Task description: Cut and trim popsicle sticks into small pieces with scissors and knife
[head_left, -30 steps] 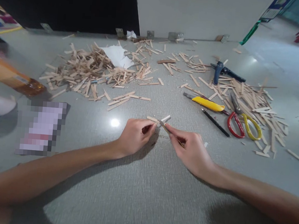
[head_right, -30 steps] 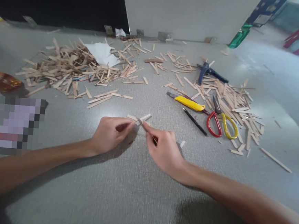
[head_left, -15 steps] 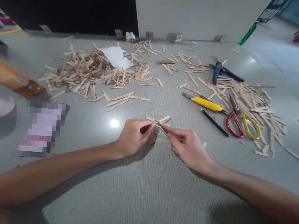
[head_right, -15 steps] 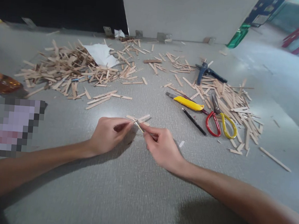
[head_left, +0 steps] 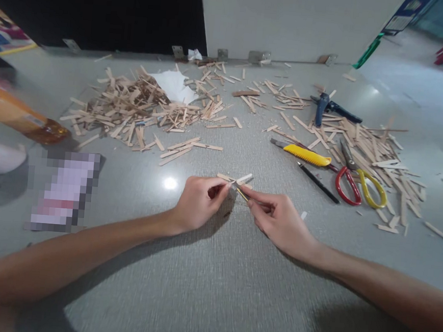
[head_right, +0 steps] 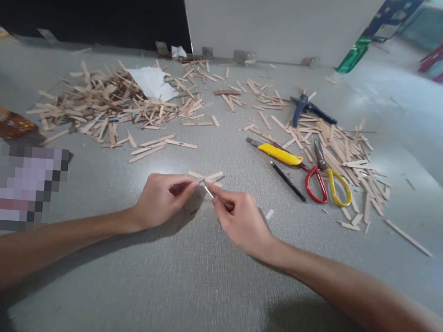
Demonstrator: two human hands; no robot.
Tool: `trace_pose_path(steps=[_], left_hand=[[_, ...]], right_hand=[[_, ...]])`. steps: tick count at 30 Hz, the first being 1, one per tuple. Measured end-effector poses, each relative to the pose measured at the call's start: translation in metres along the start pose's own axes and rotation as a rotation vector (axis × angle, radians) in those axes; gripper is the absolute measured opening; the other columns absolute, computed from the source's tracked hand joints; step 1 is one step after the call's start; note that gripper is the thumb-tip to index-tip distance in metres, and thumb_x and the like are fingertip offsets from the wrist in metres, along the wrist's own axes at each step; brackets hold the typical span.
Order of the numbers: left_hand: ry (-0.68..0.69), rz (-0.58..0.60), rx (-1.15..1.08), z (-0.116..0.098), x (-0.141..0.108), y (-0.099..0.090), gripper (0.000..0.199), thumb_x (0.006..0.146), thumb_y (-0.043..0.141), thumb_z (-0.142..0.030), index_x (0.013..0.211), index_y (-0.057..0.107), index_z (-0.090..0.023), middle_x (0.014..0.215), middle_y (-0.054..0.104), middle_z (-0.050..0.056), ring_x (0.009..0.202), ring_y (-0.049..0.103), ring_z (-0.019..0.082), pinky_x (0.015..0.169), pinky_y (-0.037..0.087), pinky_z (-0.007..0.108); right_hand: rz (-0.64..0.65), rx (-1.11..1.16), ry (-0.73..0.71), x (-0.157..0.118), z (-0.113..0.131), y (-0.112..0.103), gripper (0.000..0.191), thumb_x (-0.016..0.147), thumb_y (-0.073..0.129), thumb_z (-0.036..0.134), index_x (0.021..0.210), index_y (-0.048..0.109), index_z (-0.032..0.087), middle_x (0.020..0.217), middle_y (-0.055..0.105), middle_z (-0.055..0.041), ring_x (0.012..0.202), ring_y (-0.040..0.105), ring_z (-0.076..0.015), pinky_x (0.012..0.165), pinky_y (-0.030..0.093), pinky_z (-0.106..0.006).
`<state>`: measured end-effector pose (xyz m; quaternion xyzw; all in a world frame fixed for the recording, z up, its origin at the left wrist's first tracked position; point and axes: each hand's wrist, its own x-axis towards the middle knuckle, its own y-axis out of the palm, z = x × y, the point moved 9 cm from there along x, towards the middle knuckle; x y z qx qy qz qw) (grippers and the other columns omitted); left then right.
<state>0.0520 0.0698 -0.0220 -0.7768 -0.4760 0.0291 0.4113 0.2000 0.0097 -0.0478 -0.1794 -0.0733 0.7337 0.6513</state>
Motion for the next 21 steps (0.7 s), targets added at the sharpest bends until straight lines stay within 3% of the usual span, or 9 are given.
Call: trace_pose_path(steps=[4, 8, 11, 14, 16, 21], left_hand=[[-0.016, -0.020, -0.012, -0.001, 0.000, -0.001, 0.039, 0.108, 0.056, -0.034, 0.081, 0.078, -0.017, 0.061, 0.070, 0.000, 0.051, 0.056, 0.012, 0.055, 0.043, 0.024], [-0.062, -0.045, -0.076, 0.001, 0.001, -0.004, 0.034, 0.105, 0.058, -0.033, 0.085, 0.079, -0.017, 0.063, 0.072, 0.000, 0.052, 0.056, 0.012, 0.053, 0.042, 0.024], [-0.138, -0.074, -0.106, 0.011, 0.004, -0.008, 0.034, 0.103, 0.059, -0.033, 0.078, 0.075, -0.017, 0.060, 0.068, 0.000, 0.051, 0.056, 0.012, 0.051, 0.041, 0.024], [-0.221, -0.090, -0.194, 0.022, 0.008, -0.010, 0.036, 0.102, 0.059, -0.034, 0.071, 0.068, -0.018, 0.057, 0.063, 0.000, 0.050, 0.055, 0.012, 0.048, 0.040, 0.023], [-0.269, -0.073, -0.320, 0.027, 0.009, -0.006, 0.033, 0.102, 0.060, -0.036, 0.076, 0.066, -0.019, 0.058, 0.064, -0.001, 0.046, 0.053, 0.011, 0.044, 0.039, 0.022], [-0.323, 0.002, -0.560, 0.027, 0.007, 0.004, 0.022, 0.106, 0.057, -0.038, 0.109, 0.065, -0.018, 0.068, 0.071, 0.001, 0.042, 0.053, 0.010, 0.041, 0.042, 0.022]], right_hand=[[-0.119, -0.190, -0.118, -0.004, 0.010, -0.008, 0.052, 0.098, 0.054, 0.031, 0.141, 0.078, 0.014, 0.076, 0.080, -0.0054, 0.055, 0.037, -0.0131, 0.051, 0.035, -0.027], [-0.177, -0.237, -0.164, -0.009, 0.014, -0.011, 0.050, 0.099, 0.052, 0.029, 0.138, 0.080, 0.015, 0.103, 0.088, -0.0127, 0.053, 0.044, -0.0129, 0.048, 0.038, -0.026], [-0.211, -0.282, -0.186, -0.012, 0.015, -0.014, 0.050, 0.100, 0.050, 0.030, 0.137, 0.081, 0.016, 0.079, 0.084, -0.0052, 0.048, 0.036, -0.0119, 0.044, 0.033, -0.025], [-0.241, -0.346, -0.234, -0.017, 0.016, -0.016, 0.050, 0.102, 0.049, 0.028, 0.139, 0.079, 0.013, 0.052, 0.060, 0.0046, 0.043, 0.027, -0.0109, 0.042, 0.030, -0.024], [-0.268, -0.372, -0.296, -0.022, 0.018, -0.018, 0.049, 0.104, 0.049, 0.027, 0.141, 0.078, 0.011, 0.050, 0.052, 0.0065, 0.042, 0.029, -0.0102, 0.042, 0.033, -0.023], [-0.306, -0.419, -0.399, -0.028, 0.021, -0.022, 0.047, 0.106, 0.050, 0.023, 0.141, 0.075, 0.005, 0.055, 0.055, 0.0055, 0.042, 0.041, -0.0095, 0.046, 0.040, -0.021]])
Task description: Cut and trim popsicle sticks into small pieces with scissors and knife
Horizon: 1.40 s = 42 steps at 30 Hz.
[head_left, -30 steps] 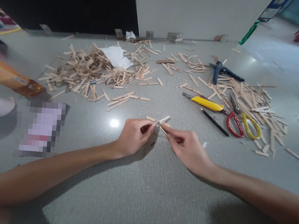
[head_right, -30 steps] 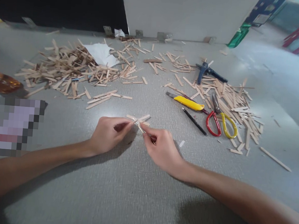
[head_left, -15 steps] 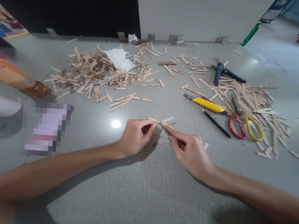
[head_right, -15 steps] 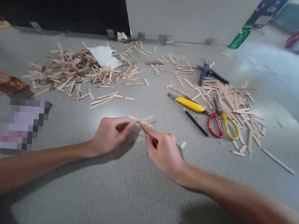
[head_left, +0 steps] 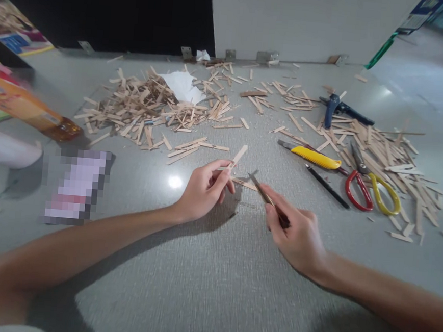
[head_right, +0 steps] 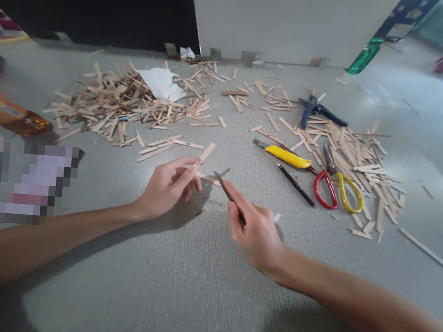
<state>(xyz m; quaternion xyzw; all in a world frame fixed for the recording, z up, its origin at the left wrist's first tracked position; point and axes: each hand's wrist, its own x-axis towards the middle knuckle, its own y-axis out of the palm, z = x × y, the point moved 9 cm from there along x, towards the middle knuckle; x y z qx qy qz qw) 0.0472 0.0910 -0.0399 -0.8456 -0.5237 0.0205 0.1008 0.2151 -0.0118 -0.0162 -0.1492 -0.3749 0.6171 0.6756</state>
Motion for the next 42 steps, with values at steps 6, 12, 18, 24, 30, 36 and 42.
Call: trace_pose_path(steps=[6, 12, 18, 24, 30, 36, 42], left_hand=[[0.070, 0.014, 0.129, -0.010, -0.001, 0.000, 0.022, 0.105, 0.049, -0.030, 0.096, 0.066, -0.019, 0.063, 0.054, -0.004, 0.050, 0.047, 0.011, 0.047, 0.036, 0.025], [0.082, 0.033, 0.176, -0.014, -0.001, 0.002, 0.026, 0.105, 0.046, -0.032, 0.090, 0.064, -0.020, 0.060, 0.047, -0.005, 0.052, 0.041, 0.012, 0.051, 0.032, 0.027], [0.092, 0.052, 0.235, -0.012, -0.002, 0.003, 0.027, 0.106, 0.053, -0.038, 0.089, 0.065, -0.020, 0.065, 0.057, -0.003, 0.055, 0.047, 0.013, 0.053, 0.035, 0.026], [0.093, 0.035, 0.297, -0.008, -0.002, 0.002, 0.029, 0.108, 0.045, -0.034, 0.098, 0.068, -0.020, 0.062, 0.054, -0.005, 0.053, 0.048, 0.013, 0.054, 0.036, 0.026], [0.122, 0.020, 0.322, -0.011, -0.001, 0.001, 0.029, 0.110, 0.045, -0.036, 0.102, 0.067, -0.019, 0.067, 0.059, -0.004, 0.055, 0.050, 0.012, 0.055, 0.038, 0.026], [0.122, 0.059, 0.302, -0.010, -0.003, 0.005, 0.031, 0.112, 0.045, -0.041, 0.101, 0.066, -0.019, 0.061, 0.053, -0.006, 0.051, 0.047, 0.012, 0.051, 0.034, 0.025], [0.127, 0.080, 0.322, -0.010, -0.003, 0.007, 0.032, 0.111, 0.047, -0.040, 0.094, 0.066, -0.019, 0.060, 0.057, -0.005, 0.050, 0.050, 0.012, 0.051, 0.037, 0.024]], right_hand=[[0.040, 0.013, -0.005, 0.003, 0.001, 0.001, 0.045, 0.106, 0.051, 0.020, 0.139, 0.074, 0.001, 0.055, 0.054, 0.0065, 0.041, 0.044, -0.0088, 0.046, 0.042, -0.020], [0.062, -0.001, 0.037, 0.005, -0.002, 0.004, 0.044, 0.105, 0.052, 0.023, 0.138, 0.077, 0.008, 0.055, 0.057, 0.0064, 0.041, 0.046, -0.0094, 0.047, 0.044, -0.020], [0.088, 0.009, 0.051, 0.005, -0.004, 0.005, 0.045, 0.105, 0.051, 0.024, 0.139, 0.075, 0.009, 0.055, 0.060, 0.0057, 0.039, 0.044, -0.0097, 0.045, 0.042, -0.022], [0.101, -0.007, 0.074, 0.004, -0.005, 0.005, 0.044, 0.105, 0.051, 0.025, 0.140, 0.075, 0.011, 0.057, 0.063, 0.0049, 0.040, 0.045, -0.0096, 0.045, 0.041, -0.022], [0.059, 0.017, 0.048, 0.004, -0.002, 0.001, 0.043, 0.106, 0.051, 0.023, 0.140, 0.073, 0.009, 0.059, 0.061, 0.0051, 0.044, 0.049, -0.0103, 0.049, 0.045, -0.023], [0.086, 0.028, 0.053, 0.002, -0.002, 0.002, 0.044, 0.104, 0.050, 0.023, 0.143, 0.070, 0.013, 0.058, 0.061, 0.0067, 0.042, 0.049, -0.0108, 0.047, 0.043, -0.022], [0.115, 0.070, 0.027, 0.002, -0.002, 0.005, 0.046, 0.106, 0.050, 0.023, 0.147, 0.069, 0.015, 0.069, 0.074, 0.0022, 0.044, 0.053, -0.0092, 0.047, 0.047, -0.020]])
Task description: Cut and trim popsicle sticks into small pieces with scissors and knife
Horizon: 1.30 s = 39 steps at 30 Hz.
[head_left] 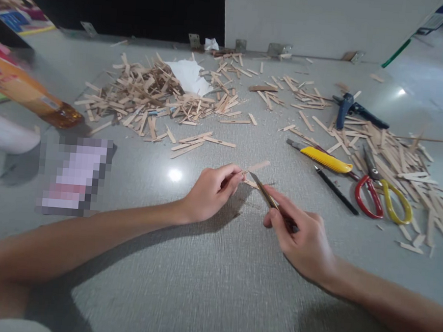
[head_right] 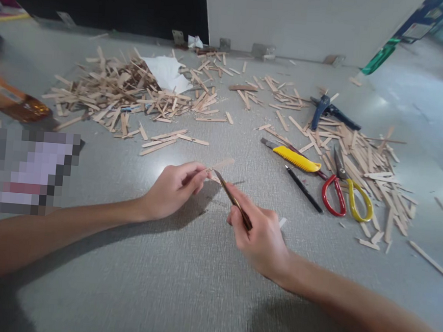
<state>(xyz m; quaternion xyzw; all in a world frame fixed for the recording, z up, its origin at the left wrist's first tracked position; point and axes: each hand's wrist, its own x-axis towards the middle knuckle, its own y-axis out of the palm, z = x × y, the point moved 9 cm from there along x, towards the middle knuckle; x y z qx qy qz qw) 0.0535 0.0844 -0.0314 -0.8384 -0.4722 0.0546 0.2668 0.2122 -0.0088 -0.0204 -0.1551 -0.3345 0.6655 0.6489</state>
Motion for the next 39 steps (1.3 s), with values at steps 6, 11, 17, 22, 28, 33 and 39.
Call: trace_pose_path(steps=[6, 11, 17, 22, 28, 33, 39], left_hand=[[0.027, -0.002, 0.036, -0.003, 0.000, 0.001, 0.032, 0.110, 0.051, -0.035, 0.087, 0.066, -0.019, 0.059, 0.064, -0.005, 0.047, 0.053, 0.010, 0.051, 0.038, 0.023], [0.077, -0.029, 0.057, -0.006, -0.002, 0.001, 0.036, 0.110, 0.052, -0.032, 0.078, 0.063, -0.019, 0.057, 0.063, -0.004, 0.046, 0.053, 0.010, 0.051, 0.038, 0.023], [0.142, -0.051, 0.171, -0.007, -0.007, 0.002, 0.034, 0.111, 0.049, -0.028, 0.083, 0.065, -0.018, 0.058, 0.062, -0.005, 0.046, 0.053, 0.010, 0.053, 0.039, 0.022], [0.207, -0.084, 0.299, -0.010, -0.013, 0.003, 0.036, 0.115, 0.041, -0.029, 0.096, 0.069, -0.016, 0.056, 0.057, -0.006, 0.042, 0.045, 0.009, 0.049, 0.033, 0.022], [0.181, -0.082, 0.432, -0.006, -0.013, 0.007, 0.044, 0.116, 0.035, -0.032, 0.097, 0.072, -0.017, 0.056, 0.057, -0.005, 0.043, 0.045, 0.011, 0.050, 0.033, 0.024], [0.188, -0.058, 0.464, -0.007, -0.012, 0.010, 0.047, 0.116, 0.033, -0.033, 0.099, 0.074, -0.016, 0.055, 0.059, -0.003, 0.043, 0.046, 0.013, 0.051, 0.033, 0.026], [0.170, -0.049, 0.500, -0.005, -0.012, 0.009, 0.049, 0.115, 0.032, -0.033, 0.100, 0.076, -0.016, 0.059, 0.065, -0.001, 0.048, 0.055, 0.015, 0.055, 0.039, 0.026]], right_hand=[[-0.034, -0.014, -0.063, 0.000, 0.004, -0.002, 0.046, 0.106, 0.052, 0.019, 0.146, 0.071, 0.007, 0.067, 0.073, 0.0021, 0.038, 0.039, -0.0070, 0.038, 0.035, -0.019], [-0.033, -0.063, -0.102, 0.000, 0.008, -0.001, 0.046, 0.107, 0.050, 0.018, 0.143, 0.073, 0.003, 0.062, 0.068, 0.0022, 0.040, 0.043, -0.0081, 0.044, 0.043, -0.019], [-0.044, -0.208, -0.171, -0.002, 0.013, 0.002, 0.045, 0.109, 0.048, 0.017, 0.143, 0.073, 0.002, 0.059, 0.063, 0.0027, 0.045, 0.044, -0.0104, 0.050, 0.046, -0.022], [-0.053, -0.347, -0.275, -0.008, 0.017, 0.006, 0.046, 0.111, 0.044, 0.015, 0.145, 0.071, 0.002, 0.059, 0.063, 0.0027, 0.046, 0.045, -0.0099, 0.051, 0.043, -0.021], [0.037, -0.492, -0.319, -0.011, 0.013, 0.019, 0.052, 0.108, 0.040, 0.010, 0.152, 0.066, 0.004, 0.063, 0.069, -0.0030, 0.049, 0.052, -0.0130, 0.048, 0.040, -0.023], [0.127, -0.429, -0.179, -0.008, 0.006, 0.022, 0.055, 0.106, 0.040, 0.013, 0.155, 0.063, 0.001, 0.064, 0.073, -0.0066, 0.047, 0.055, -0.0146, 0.050, 0.042, -0.026], [0.220, -0.299, -0.015, -0.005, 0.000, 0.025, 0.059, 0.105, 0.039, 0.016, 0.160, 0.058, 0.004, 0.062, 0.070, -0.0059, 0.048, 0.053, -0.0157, 0.052, 0.041, -0.028]])
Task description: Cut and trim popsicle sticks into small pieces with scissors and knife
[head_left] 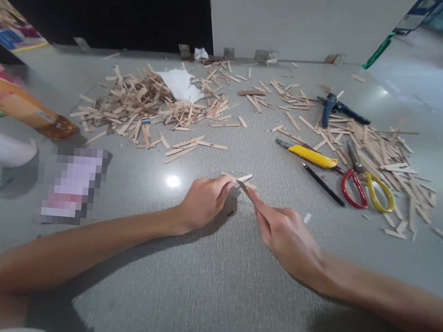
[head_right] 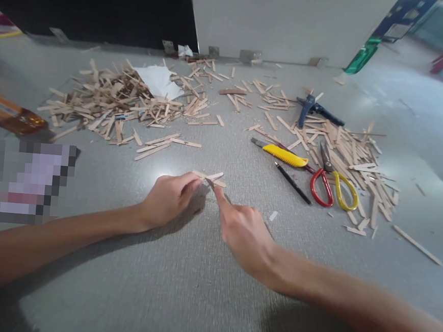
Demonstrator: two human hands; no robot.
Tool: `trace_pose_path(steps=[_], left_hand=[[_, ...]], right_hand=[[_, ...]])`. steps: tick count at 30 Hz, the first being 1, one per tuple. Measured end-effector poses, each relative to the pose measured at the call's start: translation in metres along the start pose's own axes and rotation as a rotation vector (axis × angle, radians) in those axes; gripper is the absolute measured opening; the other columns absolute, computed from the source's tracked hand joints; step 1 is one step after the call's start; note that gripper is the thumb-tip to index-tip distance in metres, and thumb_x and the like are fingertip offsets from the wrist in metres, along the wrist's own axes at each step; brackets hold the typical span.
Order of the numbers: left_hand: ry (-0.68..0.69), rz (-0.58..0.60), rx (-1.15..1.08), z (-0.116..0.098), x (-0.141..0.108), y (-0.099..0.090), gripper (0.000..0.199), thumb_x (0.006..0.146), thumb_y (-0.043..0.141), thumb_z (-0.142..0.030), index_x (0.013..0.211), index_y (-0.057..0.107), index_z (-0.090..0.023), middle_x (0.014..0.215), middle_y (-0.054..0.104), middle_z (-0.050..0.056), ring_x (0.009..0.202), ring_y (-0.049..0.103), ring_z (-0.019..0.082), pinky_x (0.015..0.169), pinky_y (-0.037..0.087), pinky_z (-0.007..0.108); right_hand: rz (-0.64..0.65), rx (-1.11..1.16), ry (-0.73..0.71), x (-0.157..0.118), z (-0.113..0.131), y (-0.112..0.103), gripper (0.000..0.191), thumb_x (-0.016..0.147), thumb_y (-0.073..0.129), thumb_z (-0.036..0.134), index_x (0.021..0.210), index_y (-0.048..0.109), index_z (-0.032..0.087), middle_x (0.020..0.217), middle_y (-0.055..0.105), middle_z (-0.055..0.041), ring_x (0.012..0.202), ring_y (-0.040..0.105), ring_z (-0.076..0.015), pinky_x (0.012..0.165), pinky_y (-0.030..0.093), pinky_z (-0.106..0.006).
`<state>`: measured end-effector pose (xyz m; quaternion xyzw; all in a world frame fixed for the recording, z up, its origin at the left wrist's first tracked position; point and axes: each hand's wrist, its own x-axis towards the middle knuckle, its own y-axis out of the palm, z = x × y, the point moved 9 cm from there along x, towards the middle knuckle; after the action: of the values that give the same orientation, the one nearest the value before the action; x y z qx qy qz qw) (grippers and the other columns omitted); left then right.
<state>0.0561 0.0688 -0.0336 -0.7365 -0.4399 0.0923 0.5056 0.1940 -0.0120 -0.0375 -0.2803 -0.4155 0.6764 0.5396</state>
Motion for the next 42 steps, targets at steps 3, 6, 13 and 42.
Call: trace_pose_path(steps=[3, 6, 13, 42], left_hand=[[0.006, -0.011, 0.009, -0.001, 0.000, -0.001, 0.051, 0.115, 0.031, -0.033, 0.099, 0.076, -0.016, 0.059, 0.065, -0.001, 0.047, 0.055, 0.015, 0.054, 0.039, 0.026], [0.000, -0.010, 0.016, -0.001, 0.000, 0.000, 0.051, 0.116, 0.031, -0.035, 0.098, 0.075, -0.017, 0.059, 0.065, -0.001, 0.047, 0.054, 0.014, 0.054, 0.039, 0.026], [0.000, -0.005, 0.002, -0.001, -0.002, 0.001, 0.047, 0.115, 0.033, -0.034, 0.096, 0.073, -0.018, 0.059, 0.063, -0.002, 0.047, 0.054, 0.014, 0.054, 0.039, 0.026], [-0.133, 0.141, -0.025, 0.011, 0.003, 0.006, 0.050, 0.115, 0.029, -0.038, 0.102, 0.073, -0.019, 0.074, 0.075, 0.003, 0.062, 0.067, 0.019, 0.062, 0.042, 0.028]], right_hand=[[0.004, 0.053, 0.019, 0.002, 0.001, 0.000, 0.061, 0.104, 0.038, 0.017, 0.159, 0.059, 0.003, 0.060, 0.067, -0.0044, 0.045, 0.049, -0.0145, 0.051, 0.037, -0.028], [0.002, 0.135, 0.038, 0.005, 0.002, -0.001, 0.061, 0.103, 0.038, 0.018, 0.156, 0.061, 0.002, 0.055, 0.061, -0.0009, 0.044, 0.044, -0.0127, 0.051, 0.037, -0.026], [0.007, 0.291, 0.100, 0.007, 0.002, -0.006, 0.058, 0.103, 0.040, 0.023, 0.149, 0.069, 0.004, 0.050, 0.051, 0.0048, 0.043, 0.032, -0.0113, 0.046, 0.031, -0.025], [-0.141, 0.178, 0.030, 0.009, -0.002, -0.015, 0.055, 0.104, 0.043, 0.025, 0.147, 0.072, 0.005, 0.055, 0.051, 0.0038, 0.047, 0.031, -0.0113, 0.050, 0.033, -0.025]])
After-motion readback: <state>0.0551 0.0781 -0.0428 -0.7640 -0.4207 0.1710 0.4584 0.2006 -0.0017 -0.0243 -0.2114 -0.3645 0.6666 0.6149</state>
